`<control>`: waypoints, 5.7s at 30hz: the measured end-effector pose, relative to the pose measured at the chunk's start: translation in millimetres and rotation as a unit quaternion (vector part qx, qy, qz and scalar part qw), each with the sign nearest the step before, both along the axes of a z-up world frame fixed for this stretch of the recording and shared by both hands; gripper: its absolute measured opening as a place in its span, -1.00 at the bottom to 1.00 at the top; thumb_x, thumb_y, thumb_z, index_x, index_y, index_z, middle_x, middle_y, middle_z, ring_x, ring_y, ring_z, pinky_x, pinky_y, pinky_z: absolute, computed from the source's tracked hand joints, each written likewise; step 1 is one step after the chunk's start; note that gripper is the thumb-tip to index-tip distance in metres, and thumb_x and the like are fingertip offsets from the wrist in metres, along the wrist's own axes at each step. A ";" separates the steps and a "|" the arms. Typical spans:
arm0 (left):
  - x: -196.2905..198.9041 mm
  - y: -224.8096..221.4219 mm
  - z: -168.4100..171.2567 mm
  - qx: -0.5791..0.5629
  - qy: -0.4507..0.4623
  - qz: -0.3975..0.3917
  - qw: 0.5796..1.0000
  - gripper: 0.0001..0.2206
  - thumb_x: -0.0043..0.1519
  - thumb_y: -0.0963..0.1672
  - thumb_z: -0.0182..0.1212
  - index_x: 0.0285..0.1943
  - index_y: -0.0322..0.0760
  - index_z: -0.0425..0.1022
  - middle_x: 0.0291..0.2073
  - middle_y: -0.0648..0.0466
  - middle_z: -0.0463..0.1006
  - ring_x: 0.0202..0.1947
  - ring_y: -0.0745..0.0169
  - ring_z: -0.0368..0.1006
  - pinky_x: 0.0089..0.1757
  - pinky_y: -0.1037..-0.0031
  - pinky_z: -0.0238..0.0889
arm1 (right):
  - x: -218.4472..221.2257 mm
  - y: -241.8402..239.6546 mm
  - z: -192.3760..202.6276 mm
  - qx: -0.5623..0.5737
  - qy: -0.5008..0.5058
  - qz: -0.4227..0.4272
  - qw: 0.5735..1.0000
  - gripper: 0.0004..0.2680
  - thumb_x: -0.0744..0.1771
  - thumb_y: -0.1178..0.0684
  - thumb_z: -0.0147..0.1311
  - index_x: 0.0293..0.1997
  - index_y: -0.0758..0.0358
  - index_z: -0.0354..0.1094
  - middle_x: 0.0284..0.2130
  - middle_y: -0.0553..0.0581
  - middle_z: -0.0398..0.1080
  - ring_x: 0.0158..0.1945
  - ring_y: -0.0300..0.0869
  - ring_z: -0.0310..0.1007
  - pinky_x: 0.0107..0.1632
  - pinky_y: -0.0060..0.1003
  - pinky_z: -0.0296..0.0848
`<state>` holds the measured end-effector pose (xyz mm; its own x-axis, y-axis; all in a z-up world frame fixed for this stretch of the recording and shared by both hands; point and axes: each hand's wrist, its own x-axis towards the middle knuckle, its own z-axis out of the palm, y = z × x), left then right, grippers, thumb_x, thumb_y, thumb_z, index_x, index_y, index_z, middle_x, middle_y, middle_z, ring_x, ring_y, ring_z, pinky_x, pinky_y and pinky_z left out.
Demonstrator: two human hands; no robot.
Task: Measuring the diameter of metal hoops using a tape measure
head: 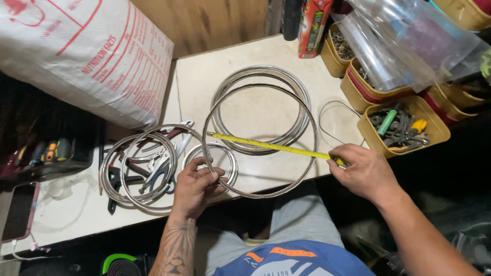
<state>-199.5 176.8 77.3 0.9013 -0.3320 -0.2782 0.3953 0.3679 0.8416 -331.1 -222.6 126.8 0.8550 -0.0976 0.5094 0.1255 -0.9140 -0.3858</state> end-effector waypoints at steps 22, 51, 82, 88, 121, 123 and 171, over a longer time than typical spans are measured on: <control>-5.7 27.2 11.5 0.024 0.008 0.077 0.997 -0.59 0.06 -0.34 0.28 0.10 -0.35 0.37 -0.29 -0.36 0.62 -0.37 -0.27 0.63 -0.45 0.16 0.58 | -1.0 -9.7 -4.5 -0.050 0.002 0.052 0.997 -0.89 0.23 0.08 0.32 -0.27 0.21 0.57 -0.32 0.09 0.59 -0.20 -0.06 0.62 -0.08 -0.24 0.54; 13.3 156.1 24.2 0.741 0.047 0.154 0.651 -0.53 0.11 0.04 0.05 0.13 -0.07 0.65 -0.06 -0.33 0.63 0.05 -0.49 0.49 0.04 0.08 0.31 | -79.9 -49.6 -46.1 0.063 0.160 -0.247 0.954 -0.88 0.29 -0.02 0.32 -0.13 0.01 0.65 -0.21 -0.15 0.60 -0.17 -0.34 0.56 -0.01 -0.39 0.43; 100.5 -146.0 2.0 0.585 -0.637 -0.196 0.463 -0.74 0.07 -0.05 0.26 -0.21 -0.34 0.58 -0.26 -0.10 0.43 -0.14 -0.19 0.34 -0.07 0.02 0.26 | -124.7 -45.0 -31.7 0.227 0.219 -0.370 0.874 -0.84 0.23 -0.01 0.35 -0.16 0.00 0.67 -0.23 -0.10 0.65 -0.15 -0.28 0.61 -0.02 -0.37 0.42; 60.7 -125.5 20.8 0.643 -0.586 -0.123 0.478 -0.81 0.03 -0.22 0.08 -0.23 -0.24 0.57 -0.48 -0.02 0.47 -0.46 -0.10 0.38 -0.43 0.13 0.23 | -123.5 -48.8 -43.1 0.219 0.211 -0.357 0.883 -0.84 0.23 -0.02 0.36 -0.16 0.01 0.67 -0.26 -0.06 0.66 -0.18 -0.26 0.62 -0.03 -0.35 0.44; 26.7 -66.2 31.1 0.103 0.031 0.163 0.981 -0.68 0.26 -0.30 0.18 0.20 -0.50 0.36 -0.23 -0.32 0.65 -0.33 -0.19 0.62 -0.33 0.16 0.58 | -88.3 -32.7 -35.4 0.182 0.207 -0.287 0.917 -0.83 0.21 -0.05 0.34 -0.19 0.00 0.68 -0.22 -0.12 0.66 -0.18 -0.30 0.63 0.02 -0.38 0.47; 20.2 -58.8 34.3 0.096 0.023 0.168 0.981 -0.70 0.25 -0.30 0.17 0.17 -0.50 0.36 -0.26 -0.34 0.64 -0.38 -0.19 0.61 -0.35 0.15 0.57 | -81.4 -28.6 -31.0 0.175 0.208 -0.264 0.926 -0.83 0.21 -0.04 0.33 -0.19 0.02 0.67 -0.22 -0.14 0.67 -0.16 -0.32 0.63 0.04 -0.39 0.46; -59.6 -60.1 -48.9 0.447 -0.026 0.118 0.886 -0.47 0.13 -0.10 0.36 0.30 -0.16 0.33 0.01 0.04 0.60 -0.17 0.18 0.58 -0.01 0.35 0.37 | -97.5 -43.0 -45.6 0.219 0.291 -0.361 0.859 -0.81 0.23 -0.13 0.36 -0.13 -0.10 0.68 -0.34 -0.04 0.64 -0.32 -0.21 0.54 -0.14 -0.30 0.41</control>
